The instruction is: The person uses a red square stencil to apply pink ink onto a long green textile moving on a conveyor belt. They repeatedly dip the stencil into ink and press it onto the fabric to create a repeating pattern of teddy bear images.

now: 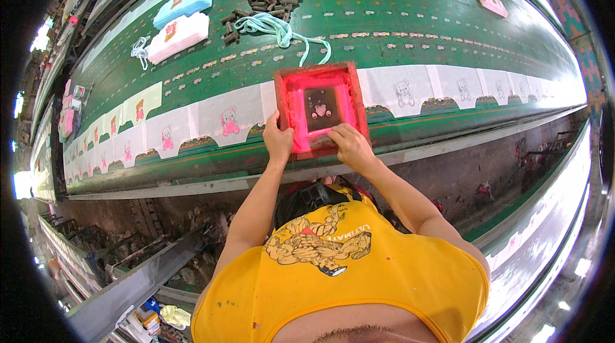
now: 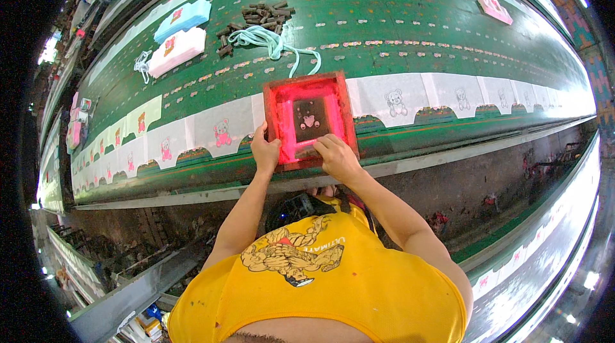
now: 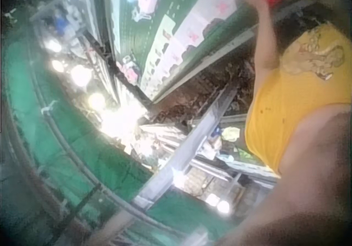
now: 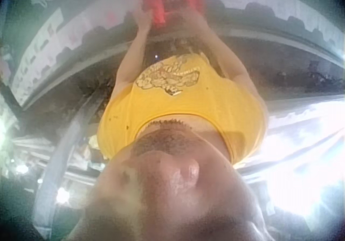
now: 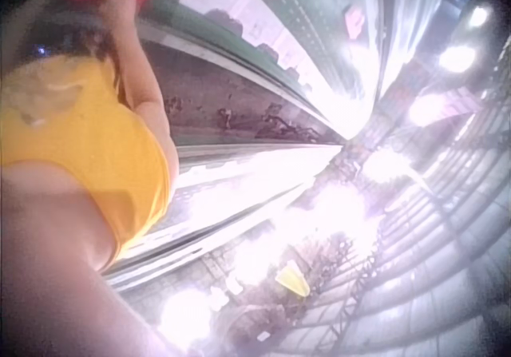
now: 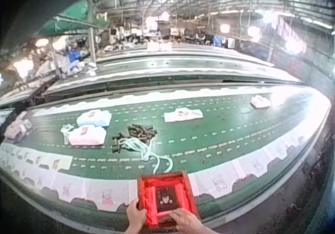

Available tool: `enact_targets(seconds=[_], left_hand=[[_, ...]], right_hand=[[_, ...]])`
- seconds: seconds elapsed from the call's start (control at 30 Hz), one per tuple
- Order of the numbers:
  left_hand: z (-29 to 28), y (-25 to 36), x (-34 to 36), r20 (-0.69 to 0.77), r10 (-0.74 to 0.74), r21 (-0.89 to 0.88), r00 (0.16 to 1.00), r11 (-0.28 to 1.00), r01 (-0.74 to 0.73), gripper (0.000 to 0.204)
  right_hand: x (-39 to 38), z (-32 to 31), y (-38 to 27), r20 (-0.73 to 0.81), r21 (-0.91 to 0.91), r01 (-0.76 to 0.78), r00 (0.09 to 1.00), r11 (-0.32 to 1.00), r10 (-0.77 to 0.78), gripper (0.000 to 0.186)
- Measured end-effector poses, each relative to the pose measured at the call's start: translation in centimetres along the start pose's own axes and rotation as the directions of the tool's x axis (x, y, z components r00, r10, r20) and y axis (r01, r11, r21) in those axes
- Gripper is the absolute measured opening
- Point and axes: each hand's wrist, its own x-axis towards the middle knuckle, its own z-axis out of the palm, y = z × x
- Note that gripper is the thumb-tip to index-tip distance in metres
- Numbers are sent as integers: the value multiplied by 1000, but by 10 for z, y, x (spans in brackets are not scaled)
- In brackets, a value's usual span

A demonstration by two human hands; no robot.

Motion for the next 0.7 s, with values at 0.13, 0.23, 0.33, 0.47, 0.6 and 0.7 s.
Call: enact_targets(seconds=[0.13, 0.23, 0.33, 0.47, 0.6, 0.7], left_hand=[[1, -4, 0, 6, -17, -51, 1000, 999, 17, 59], [3, -7, 0, 2, 17, -57, 1000, 998, -17, 59], [2, -7, -1, 31, -39, -65, 999, 997, 40, 63], [4, -9, -2, 12, -6, -104, 1000, 995, 8, 63], [-1, 0, -2, 38, -43, -113, 998, 993, 47, 62], [0, -5, -1, 16, -18, -84, 1000, 996, 20, 61]], right_hand=[[41, 16, 32, -90, -55, 37, 995, 998, -42, 34], [81, 21, 60, -84, -64, 27, 996, 998, -32, 28], [112, 18, 75, -42, -26, -25, 999, 999, 24, 23], [128, 17, 83, -72, -32, -45, 996, 999, 42, 23], [98, 21, 73, -78, -25, -34, 996, 999, 32, 25], [50, 15, 34, -51, -22, -46, 998, 999, 45, 33]])
